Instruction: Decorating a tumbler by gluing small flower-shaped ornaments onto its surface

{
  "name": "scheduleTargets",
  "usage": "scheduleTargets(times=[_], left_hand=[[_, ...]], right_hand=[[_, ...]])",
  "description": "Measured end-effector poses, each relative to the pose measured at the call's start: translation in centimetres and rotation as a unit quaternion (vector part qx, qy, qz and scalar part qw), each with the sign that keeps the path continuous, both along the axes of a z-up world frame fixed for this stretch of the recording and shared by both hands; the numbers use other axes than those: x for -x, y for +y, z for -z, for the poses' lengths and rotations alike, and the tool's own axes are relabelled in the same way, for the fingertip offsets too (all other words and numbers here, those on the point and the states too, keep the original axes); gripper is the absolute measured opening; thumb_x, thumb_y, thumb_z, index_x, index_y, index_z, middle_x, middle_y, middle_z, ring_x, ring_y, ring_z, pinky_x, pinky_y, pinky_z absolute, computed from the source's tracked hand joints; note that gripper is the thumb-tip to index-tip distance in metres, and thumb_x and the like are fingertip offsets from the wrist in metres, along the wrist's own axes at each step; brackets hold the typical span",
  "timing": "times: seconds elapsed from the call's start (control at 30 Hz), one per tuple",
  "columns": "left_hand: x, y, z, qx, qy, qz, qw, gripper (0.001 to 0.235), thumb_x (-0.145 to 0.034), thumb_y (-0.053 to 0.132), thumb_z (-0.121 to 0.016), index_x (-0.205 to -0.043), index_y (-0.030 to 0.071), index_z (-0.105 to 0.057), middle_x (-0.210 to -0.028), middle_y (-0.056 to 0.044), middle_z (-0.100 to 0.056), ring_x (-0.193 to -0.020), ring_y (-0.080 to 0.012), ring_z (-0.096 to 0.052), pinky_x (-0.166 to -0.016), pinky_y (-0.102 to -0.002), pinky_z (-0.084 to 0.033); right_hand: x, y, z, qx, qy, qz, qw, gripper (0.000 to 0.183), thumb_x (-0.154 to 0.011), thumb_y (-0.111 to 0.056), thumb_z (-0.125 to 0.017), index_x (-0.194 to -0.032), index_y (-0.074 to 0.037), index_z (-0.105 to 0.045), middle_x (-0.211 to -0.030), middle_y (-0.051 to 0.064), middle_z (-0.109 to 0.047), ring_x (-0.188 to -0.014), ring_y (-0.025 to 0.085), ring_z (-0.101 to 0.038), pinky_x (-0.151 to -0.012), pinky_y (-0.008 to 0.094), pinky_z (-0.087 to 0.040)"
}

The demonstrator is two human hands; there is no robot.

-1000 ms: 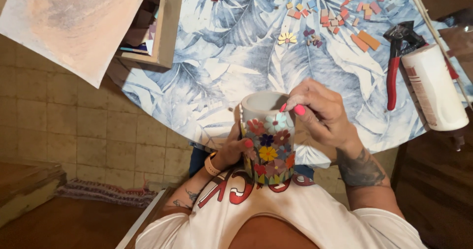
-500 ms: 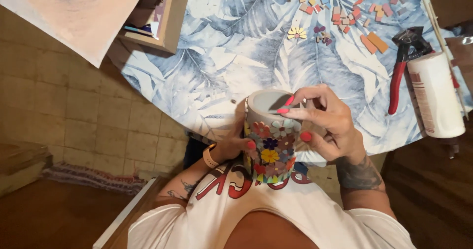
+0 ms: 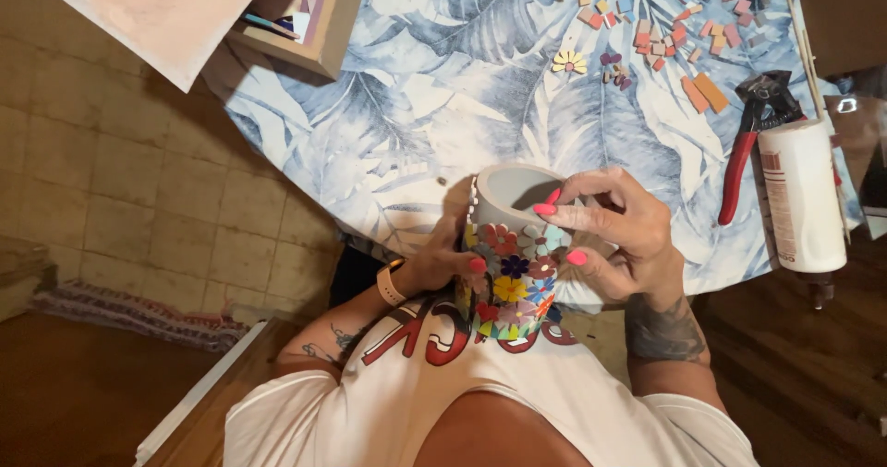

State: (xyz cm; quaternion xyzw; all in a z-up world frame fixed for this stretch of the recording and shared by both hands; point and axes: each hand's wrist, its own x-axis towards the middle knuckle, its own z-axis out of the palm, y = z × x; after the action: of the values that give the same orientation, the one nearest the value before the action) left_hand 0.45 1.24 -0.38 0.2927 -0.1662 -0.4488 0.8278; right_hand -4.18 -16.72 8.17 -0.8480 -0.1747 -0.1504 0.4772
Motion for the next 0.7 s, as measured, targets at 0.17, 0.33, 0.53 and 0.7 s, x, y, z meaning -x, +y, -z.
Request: scheduleTargets(times=[0.17, 0.33, 0.53, 0.7], left_hand=[[0.0, -0.2, -0.2, -0.012, 0.005, -0.011, 1.000, 0.087, -0.059, 0.026, -0.076, -0.126, 0.003, -0.026, -0.088, -0.017, -0.051, -0.068, -0.0274, -0.058, -0.062, -0.040, -0.055], [1.0, -0.2, 0.1, -0.028, -0.003, -0.035, 0.999, 0.096, -0.060, 0.034, -0.073, -0.130, 0.005, -0.015, -0.104, -0.021, -0.044, -0.096, -0.0338, -0.048, -0.086, -0.047, -0.043], [1.3, 0.3, 3.1, -0.056, -0.082, -0.056, 0.993, 0.108, -0.057, 0.045, -0.073, -0.131, 0.001, -0.008, -0.112, -0.022, -0.037, -0.105, -0.0373, -0.041, -0.093, -0.050, -0.036], [1.4, 0.5, 0.0, -0.040, -0.099, -0.042, 0.993, 0.098, -0.065, 0.044, -0.065, -0.131, 0.000, -0.009, -0.112, -0.023, -0.037, -0.106, -0.0370, -0.041, -0.094, -0.052, -0.035]], right_hand=[[0.0, 0.3, 0.1, 0.003, -0.005, 0.013, 1.000, 0.038, -0.076, -0.037, -0.053, -0.093, -0.006, -0.066, -0.088, 0.013, -0.056, -0.051, 0.014, -0.040, -0.049, 0.023, -0.040], [0.6, 0.4, 0.9, -0.029, -0.019, 0.054, 0.998, 0.051, -0.077, -0.040, -0.050, -0.099, 0.005, -0.059, -0.086, 0.017, -0.052, -0.059, 0.018, -0.045, -0.052, 0.026, -0.041], [2.6, 0.2, 2.7, -0.029, -0.140, 0.144, 0.979, 0.045, -0.078, -0.037, -0.054, -0.089, 0.006, -0.057, -0.083, 0.017, -0.044, -0.063, 0.018, -0.037, -0.052, 0.028, -0.035], [4.1, 0.9, 3.3, 0.013, -0.204, 0.151, 0.967, 0.040, -0.077, -0.039, -0.056, -0.083, 0.000, -0.062, -0.086, 0.017, -0.041, -0.062, 0.017, -0.035, -0.051, 0.027, -0.033]])
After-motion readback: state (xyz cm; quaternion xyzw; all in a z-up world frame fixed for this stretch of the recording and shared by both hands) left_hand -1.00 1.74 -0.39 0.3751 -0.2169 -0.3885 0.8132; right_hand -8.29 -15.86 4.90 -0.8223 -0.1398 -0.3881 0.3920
